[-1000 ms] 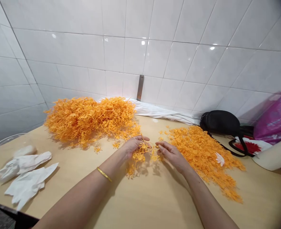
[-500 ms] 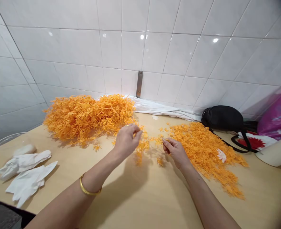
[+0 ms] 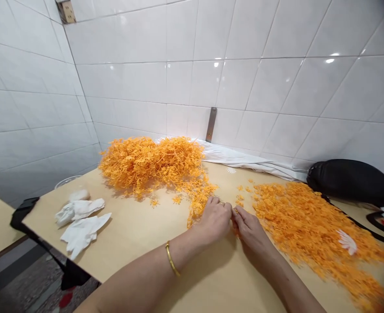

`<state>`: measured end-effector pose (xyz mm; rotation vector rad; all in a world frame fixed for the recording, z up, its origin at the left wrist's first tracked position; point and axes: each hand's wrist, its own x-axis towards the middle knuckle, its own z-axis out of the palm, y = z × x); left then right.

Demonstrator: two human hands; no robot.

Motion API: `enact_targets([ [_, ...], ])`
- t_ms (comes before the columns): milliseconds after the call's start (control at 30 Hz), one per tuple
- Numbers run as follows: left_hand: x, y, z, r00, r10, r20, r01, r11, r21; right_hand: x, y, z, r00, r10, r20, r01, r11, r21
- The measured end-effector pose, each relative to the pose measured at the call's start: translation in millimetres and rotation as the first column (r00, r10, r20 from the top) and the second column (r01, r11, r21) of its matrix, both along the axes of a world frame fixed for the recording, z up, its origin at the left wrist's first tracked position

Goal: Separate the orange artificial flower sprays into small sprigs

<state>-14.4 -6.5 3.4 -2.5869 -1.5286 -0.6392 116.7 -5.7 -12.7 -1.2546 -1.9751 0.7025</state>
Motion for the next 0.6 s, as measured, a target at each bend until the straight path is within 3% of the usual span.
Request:
enact_targets([
  [167,-4.7,7.9,-0.8,0.988,-0.139,0.070,0.142,0.989,-0.046,4.7,5.0,-1.8,0.999,-0.052,-0.007,0.052,0.998,0.021],
  [267,-9.4,13.0,-0.7,0.956,-0.240,0.167,0.253,0.966,-0.061,5.4,4.4,-1.6,0.988,-0.044,-0.150,0.025,0.992,-0.127],
  [333,-12.9,17.0,-0.7,0.905,-0.271,0.328,0.333,0.931,-0.150,2.0,3.2,-0.4,0.954,-0.046,-0.296,-0.038,0.961,-0.274],
  [400,-15.9,20.2,0.4,0.790,-0.216,0.575,0.431,0.861,-0.269,-2.7,2.9,2.0,0.895,-0.044,-0.445,-0.135,0.922,-0.363],
  [467,-18.5,21.2,3.6,0.587,-0.101,0.803,0.581,0.743,-0.332,-5.1,5.4,5.1,0.816,-0.036,-0.576,-0.220,0.903,-0.368],
  [533,-21.7,20.4,8.2,0.370,0.026,0.929,0.702,0.647,-0.298,-0.9,11.5,8.9,0.715,-0.045,-0.697,-0.238,0.922,-0.304],
  [567,-23.9,19.8,10.4,0.280,0.079,0.957,0.736,0.622,-0.267,4.0,15.3,11.2,0.660,-0.059,-0.749,-0.212,0.942,-0.262],
  [600,-26.2,19.5,12.0,0.209,0.126,0.970,0.730,0.639,-0.241,10.4,18.7,13.8,0.608,-0.078,-0.790,-0.161,0.962,-0.219],
])
